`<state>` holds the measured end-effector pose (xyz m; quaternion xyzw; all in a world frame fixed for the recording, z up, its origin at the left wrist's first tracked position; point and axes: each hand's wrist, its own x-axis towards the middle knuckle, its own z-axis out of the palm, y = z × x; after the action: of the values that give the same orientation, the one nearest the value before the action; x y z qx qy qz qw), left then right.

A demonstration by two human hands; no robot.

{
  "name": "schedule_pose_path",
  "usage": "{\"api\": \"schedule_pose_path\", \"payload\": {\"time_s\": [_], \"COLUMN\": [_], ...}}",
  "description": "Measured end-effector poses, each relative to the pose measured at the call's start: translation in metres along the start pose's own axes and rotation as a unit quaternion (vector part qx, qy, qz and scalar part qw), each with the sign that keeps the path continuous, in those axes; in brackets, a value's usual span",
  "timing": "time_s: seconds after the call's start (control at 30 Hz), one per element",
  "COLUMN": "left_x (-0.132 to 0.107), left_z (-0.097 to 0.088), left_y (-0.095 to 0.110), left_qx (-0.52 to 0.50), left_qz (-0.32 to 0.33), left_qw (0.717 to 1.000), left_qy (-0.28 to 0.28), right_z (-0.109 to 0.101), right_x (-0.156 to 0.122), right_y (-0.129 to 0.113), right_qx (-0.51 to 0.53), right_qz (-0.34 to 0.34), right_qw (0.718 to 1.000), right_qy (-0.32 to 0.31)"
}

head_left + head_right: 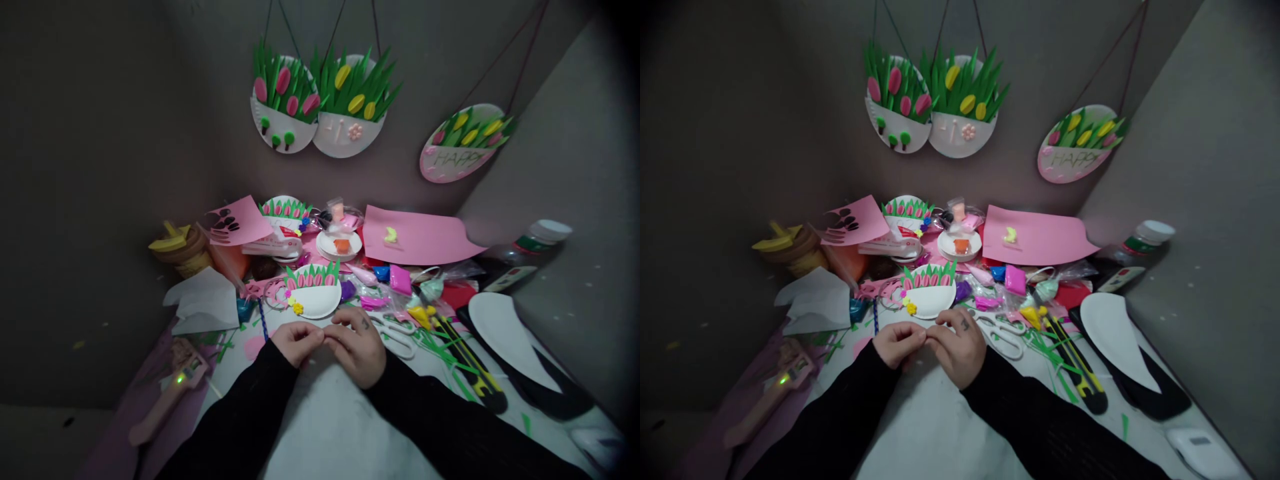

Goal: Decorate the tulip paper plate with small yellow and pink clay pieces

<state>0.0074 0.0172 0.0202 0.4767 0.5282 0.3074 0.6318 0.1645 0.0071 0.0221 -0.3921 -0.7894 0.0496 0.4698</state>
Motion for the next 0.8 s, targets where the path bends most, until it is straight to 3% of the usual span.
{"api": "schedule_pose_path", "payload": {"time_s": [0.1,0.2,0.3,0.4,0.5,0.63,0.73,0.8], "left_x": [0.0,0.001,0.001,0.0,-0.002,-0.005,-0.003,-0.001], "left_z": [0.0,-0.002,-0.004,-0.003,0.001,0.008,0.009,0.006], "left_y": [0.002,0.006,0.01,0.011,0.009,0.002,-0.001,0.0], "left_qx": [-0.028,-0.134,-0.26,-0.32,-0.318,-0.241,-0.185,-0.206], "left_qz": [-0.001,-0.005,-0.026,-0.056,-0.058,-0.015,0.017,0.026], "left_qw": [0.999,0.989,0.964,0.946,0.946,0.969,0.982,0.978], "left_qy": [0.029,0.059,0.059,0.015,-0.02,-0.046,-0.031,0.008], "right_z": [-0.002,-0.004,-0.004,-0.002,-0.002,-0.001,-0.001,-0.002], "right_x": [0.0,0.0,-0.002,-0.005,-0.006,-0.004,-0.003,-0.002], "right_y": [0.003,0.008,0.01,0.01,0.008,0.006,0.005,0.005], "right_qx": [0.01,0.013,0.016,0.022,0.032,0.039,0.044,0.05], "right_qz": [0.021,0.046,0.04,0.038,0.032,0.029,0.022,0.023], "right_qw": [0.999,0.994,0.995,0.997,0.997,0.998,0.999,0.998], "right_qy": [0.041,0.1,0.092,0.067,0.055,0.037,0.024,0.038]}}
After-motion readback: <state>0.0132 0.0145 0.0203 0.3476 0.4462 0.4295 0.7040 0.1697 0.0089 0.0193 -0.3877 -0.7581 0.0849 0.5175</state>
